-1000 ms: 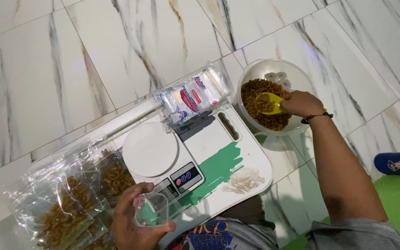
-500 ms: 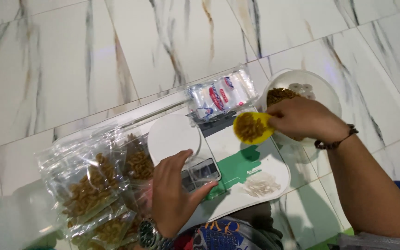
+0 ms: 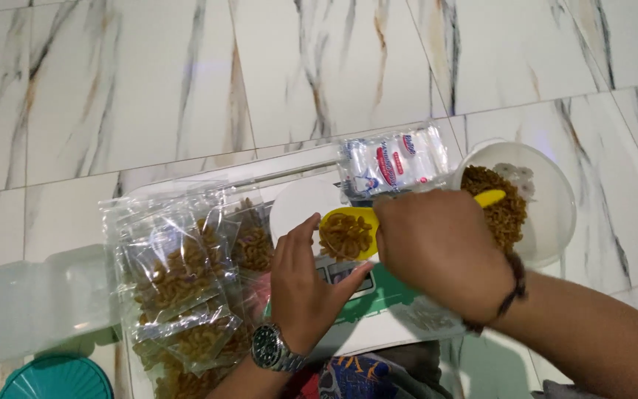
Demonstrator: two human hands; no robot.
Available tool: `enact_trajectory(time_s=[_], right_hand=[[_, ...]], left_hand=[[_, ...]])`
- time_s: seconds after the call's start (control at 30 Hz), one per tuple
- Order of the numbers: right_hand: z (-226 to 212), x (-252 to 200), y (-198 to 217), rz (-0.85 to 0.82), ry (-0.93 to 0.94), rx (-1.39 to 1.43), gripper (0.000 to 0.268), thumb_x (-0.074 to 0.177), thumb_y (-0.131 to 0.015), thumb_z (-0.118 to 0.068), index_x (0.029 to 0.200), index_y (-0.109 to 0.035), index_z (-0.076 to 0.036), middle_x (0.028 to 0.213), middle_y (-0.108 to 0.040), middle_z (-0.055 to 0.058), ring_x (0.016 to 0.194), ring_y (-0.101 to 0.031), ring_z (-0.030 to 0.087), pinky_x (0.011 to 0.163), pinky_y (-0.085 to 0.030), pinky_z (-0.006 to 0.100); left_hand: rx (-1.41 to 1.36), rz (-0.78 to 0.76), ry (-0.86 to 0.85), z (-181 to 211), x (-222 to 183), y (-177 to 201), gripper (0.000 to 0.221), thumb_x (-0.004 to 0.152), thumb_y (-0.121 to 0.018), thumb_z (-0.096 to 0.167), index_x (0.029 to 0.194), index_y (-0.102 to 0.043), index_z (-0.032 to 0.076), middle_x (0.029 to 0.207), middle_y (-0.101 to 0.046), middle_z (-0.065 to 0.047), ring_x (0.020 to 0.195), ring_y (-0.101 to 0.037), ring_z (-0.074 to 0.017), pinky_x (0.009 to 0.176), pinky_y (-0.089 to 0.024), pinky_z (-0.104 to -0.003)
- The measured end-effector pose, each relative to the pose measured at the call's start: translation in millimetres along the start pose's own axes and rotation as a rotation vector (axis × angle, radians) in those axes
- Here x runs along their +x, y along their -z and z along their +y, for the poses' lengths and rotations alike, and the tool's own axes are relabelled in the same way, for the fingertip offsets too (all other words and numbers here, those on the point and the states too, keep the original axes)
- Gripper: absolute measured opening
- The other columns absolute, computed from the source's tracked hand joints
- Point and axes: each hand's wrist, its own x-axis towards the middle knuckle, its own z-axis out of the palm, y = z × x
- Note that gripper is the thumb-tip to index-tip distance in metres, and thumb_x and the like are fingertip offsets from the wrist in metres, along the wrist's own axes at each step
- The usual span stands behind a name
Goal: Scooping small food items into plastic bags and weighing them on a digital scale for portioning.
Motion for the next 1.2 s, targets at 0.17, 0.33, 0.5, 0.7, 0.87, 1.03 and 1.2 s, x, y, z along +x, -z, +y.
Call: enact_trajectory(time_s=[0.17,0.33,0.5,0.7,0.87,1.03,1.2], right_hand=[[-30.0,-17.4,18.0,0.153,0.037,-0.155,0.008,0.086,-0.061,-0.018,0.086,-0.06,-0.01,0.071,-0.066,0.008,0.051,-0.066,0.025,0.05,-0.053,0.039],[-43.5,-27.0,25.9,0.335,0.017,-0.39,0.006,0.091,-0.063,-0.015,0.092,-0.062,-0.009,0.065,-0.061,0.002,0.041,-0.054,0.012,0.041,-0.045,0.027],[-41.1,-28.4,24.4,0.378,0.019,-0.429,0.014,0.087,-0.065,-0.019,0.098,-0.064,-0.011,0.066,-0.061,0.001,0.043,-0.056,0.012,0.041,-0.044,0.027],[-33.5,-28.9,31.2,0.438,0.039,-0.41,0.033,0.085,-0.065,-0.018,0.116,-0.069,-0.01,0.074,-0.064,0.001,0.045,-0.058,0.014,0.042,-0.042,0.028],[-21.7,-30.3,46.1,0.409,0.005,-0.324,0.024,0.093,-0.068,-0.022,0.115,-0.069,-0.013,0.074,-0.067,0.0,0.04,-0.053,0.011,0.038,-0.04,0.027],[-7.3,-14.0,24.3,0.514,0.129,0.208,0.037,0.088,-0.078,-0.03,0.113,-0.069,-0.005,0.085,-0.077,0.003,0.043,-0.062,0.015,0.039,-0.043,0.03],[-21.9,-3.0,-14.6,0.47,0.284,0.534,0.029,0.066,-0.078,-0.01,0.095,-0.074,-0.013,0.087,-0.078,-0.003,0.054,-0.065,0.02,0.049,-0.046,0.032]], left_hand=[[-0.078,0.141,0.052,-1.0,5.3,-10.5,0.093,0.068,-0.094,0.026,0.14,-0.043,-0.002,0.13,-0.058,-0.016,0.115,-0.06,-0.0302,0.102,-0.049,-0.043],[-0.158,0.252,0.028,1.7,10.6,-10.7,0.093,0.069,-0.093,0.019,0.141,-0.039,-0.002,0.138,-0.054,-0.018,0.126,-0.058,-0.0339,0.111,-0.046,-0.045],[-0.149,0.288,0.029,-0.7,12.6,-14.6,0.095,0.067,-0.093,0.018,0.143,-0.038,0.001,0.135,-0.054,-0.016,0.122,-0.059,-0.0322,0.108,-0.05,-0.044],[-0.115,0.319,0.029,3.0,17.4,-12.9,0.094,0.069,-0.094,0.022,0.141,-0.04,-0.001,0.133,-0.054,-0.018,0.12,-0.06,-0.0324,0.105,-0.052,-0.043],[-0.176,0.309,0.042,2.0,18.3,-10.1,0.094,0.071,-0.093,0.025,0.142,-0.037,-0.002,0.134,-0.051,-0.019,0.122,-0.059,-0.0335,0.107,-0.051,-0.045],[-0.265,0.321,0.084,3.4,16.9,-9.1,0.096,0.072,-0.091,0.029,0.142,-0.035,-0.005,0.132,-0.053,-0.021,0.117,-0.063,-0.0346,0.101,-0.054,-0.044],[-0.249,0.33,0.025,-6.6,15.6,-18.8,0.095,0.075,-0.087,0.031,0.147,-0.034,0.0,0.134,-0.051,-0.016,0.126,-0.056,-0.0322,0.112,-0.046,-0.044]])
